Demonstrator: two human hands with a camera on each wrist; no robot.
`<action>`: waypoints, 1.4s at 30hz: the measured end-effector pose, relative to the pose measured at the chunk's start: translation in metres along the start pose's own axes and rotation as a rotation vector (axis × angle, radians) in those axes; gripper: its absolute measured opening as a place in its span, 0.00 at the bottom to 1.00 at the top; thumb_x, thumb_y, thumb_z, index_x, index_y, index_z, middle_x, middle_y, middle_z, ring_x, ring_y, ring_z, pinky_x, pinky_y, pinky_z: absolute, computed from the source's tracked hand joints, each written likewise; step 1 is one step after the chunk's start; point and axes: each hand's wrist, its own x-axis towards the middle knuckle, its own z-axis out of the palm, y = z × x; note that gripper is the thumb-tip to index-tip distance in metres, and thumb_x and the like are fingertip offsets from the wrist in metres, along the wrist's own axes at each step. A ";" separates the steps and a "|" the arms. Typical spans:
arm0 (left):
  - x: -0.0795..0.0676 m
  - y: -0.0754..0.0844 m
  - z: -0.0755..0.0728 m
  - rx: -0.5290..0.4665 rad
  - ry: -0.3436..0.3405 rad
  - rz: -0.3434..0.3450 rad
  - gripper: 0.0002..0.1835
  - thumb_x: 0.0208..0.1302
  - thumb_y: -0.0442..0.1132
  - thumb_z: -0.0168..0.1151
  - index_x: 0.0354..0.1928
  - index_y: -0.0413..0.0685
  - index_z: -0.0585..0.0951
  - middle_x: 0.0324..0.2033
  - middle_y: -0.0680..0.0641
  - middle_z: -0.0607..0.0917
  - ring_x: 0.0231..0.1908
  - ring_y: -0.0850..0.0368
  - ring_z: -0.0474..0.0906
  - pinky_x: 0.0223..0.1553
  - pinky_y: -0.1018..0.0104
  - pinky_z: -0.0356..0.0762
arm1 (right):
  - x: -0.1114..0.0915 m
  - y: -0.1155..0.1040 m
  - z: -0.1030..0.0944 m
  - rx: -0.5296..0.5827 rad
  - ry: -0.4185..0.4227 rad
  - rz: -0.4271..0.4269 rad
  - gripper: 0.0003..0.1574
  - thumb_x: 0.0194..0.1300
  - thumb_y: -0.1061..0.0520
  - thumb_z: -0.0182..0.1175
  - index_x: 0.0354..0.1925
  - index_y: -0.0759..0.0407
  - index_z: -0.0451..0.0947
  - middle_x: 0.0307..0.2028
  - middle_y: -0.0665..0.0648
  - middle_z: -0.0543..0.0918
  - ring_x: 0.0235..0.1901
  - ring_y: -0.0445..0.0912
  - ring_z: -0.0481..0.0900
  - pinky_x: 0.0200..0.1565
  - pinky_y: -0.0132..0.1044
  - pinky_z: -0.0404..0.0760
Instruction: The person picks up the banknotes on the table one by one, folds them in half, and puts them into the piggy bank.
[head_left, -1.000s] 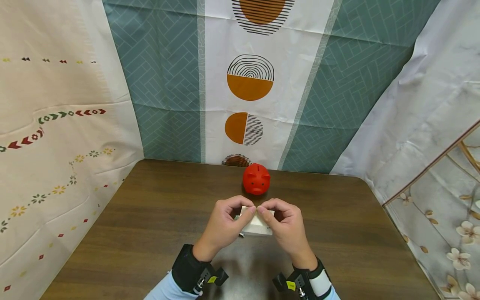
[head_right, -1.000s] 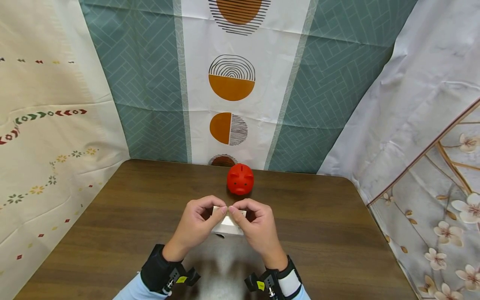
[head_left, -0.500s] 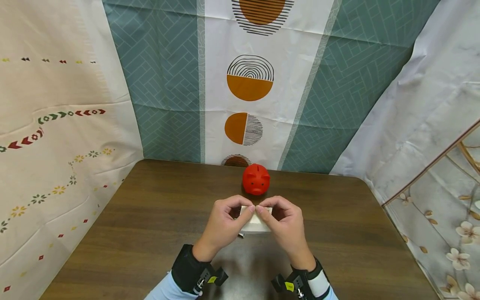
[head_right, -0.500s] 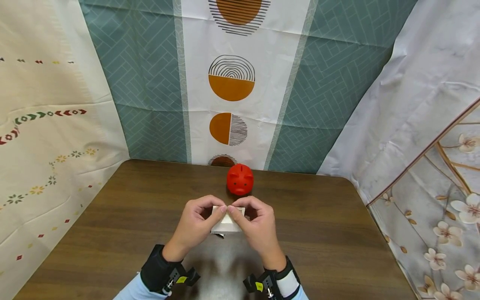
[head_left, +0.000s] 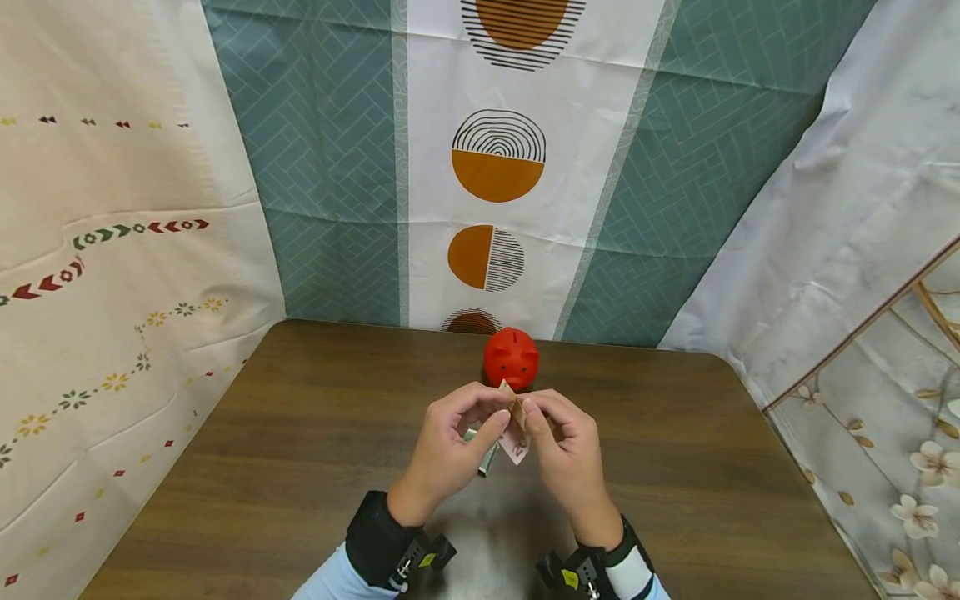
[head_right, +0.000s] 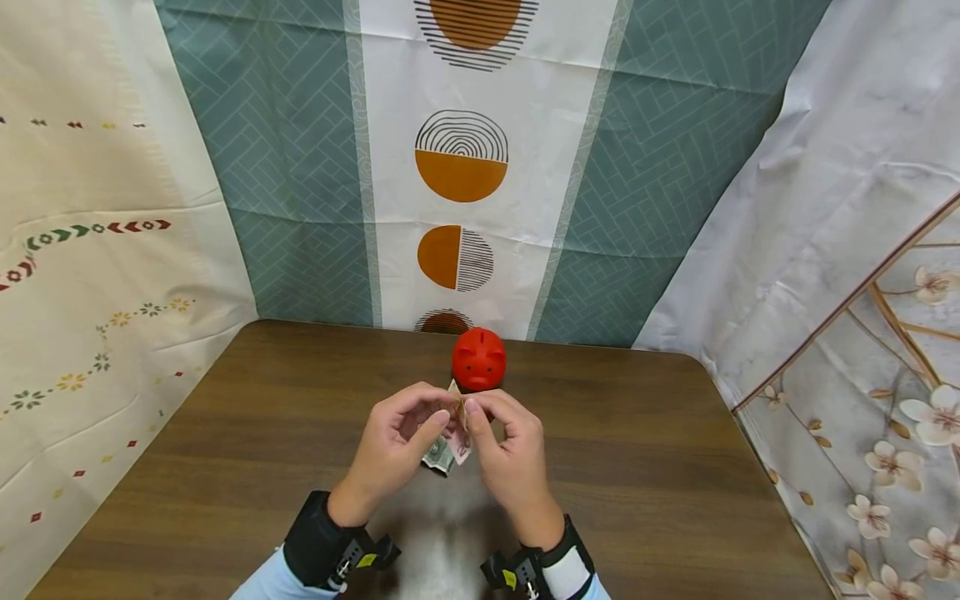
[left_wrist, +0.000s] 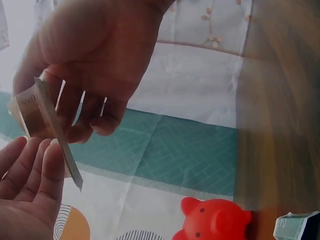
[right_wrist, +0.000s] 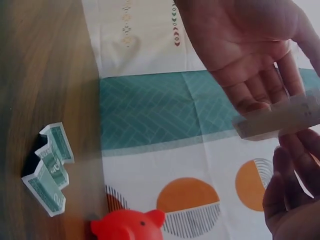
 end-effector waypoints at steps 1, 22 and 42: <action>0.000 0.000 0.000 -0.004 -0.008 0.017 0.11 0.70 0.27 0.61 0.52 0.41 0.83 0.42 0.41 0.87 0.40 0.54 0.85 0.45 0.63 0.88 | 0.000 0.001 -0.001 0.019 -0.013 -0.001 0.15 0.72 0.70 0.56 0.47 0.60 0.86 0.40 0.58 0.87 0.37 0.44 0.82 0.38 0.33 0.85; 0.005 0.012 -0.008 0.043 -0.001 -0.101 0.04 0.69 0.32 0.65 0.35 0.48 0.84 0.28 0.48 0.80 0.27 0.58 0.71 0.25 0.70 0.71 | 0.000 -0.003 -0.005 0.091 -0.020 0.127 0.08 0.67 0.70 0.63 0.39 0.60 0.86 0.28 0.52 0.83 0.25 0.42 0.74 0.24 0.33 0.75; 0.004 0.015 -0.008 -0.076 -0.061 -0.047 0.06 0.68 0.29 0.64 0.34 0.44 0.85 0.28 0.44 0.85 0.32 0.59 0.79 0.32 0.65 0.82 | -0.001 -0.004 0.001 0.302 -0.077 -0.048 0.12 0.65 0.78 0.57 0.36 0.66 0.81 0.29 0.56 0.81 0.25 0.45 0.76 0.23 0.34 0.77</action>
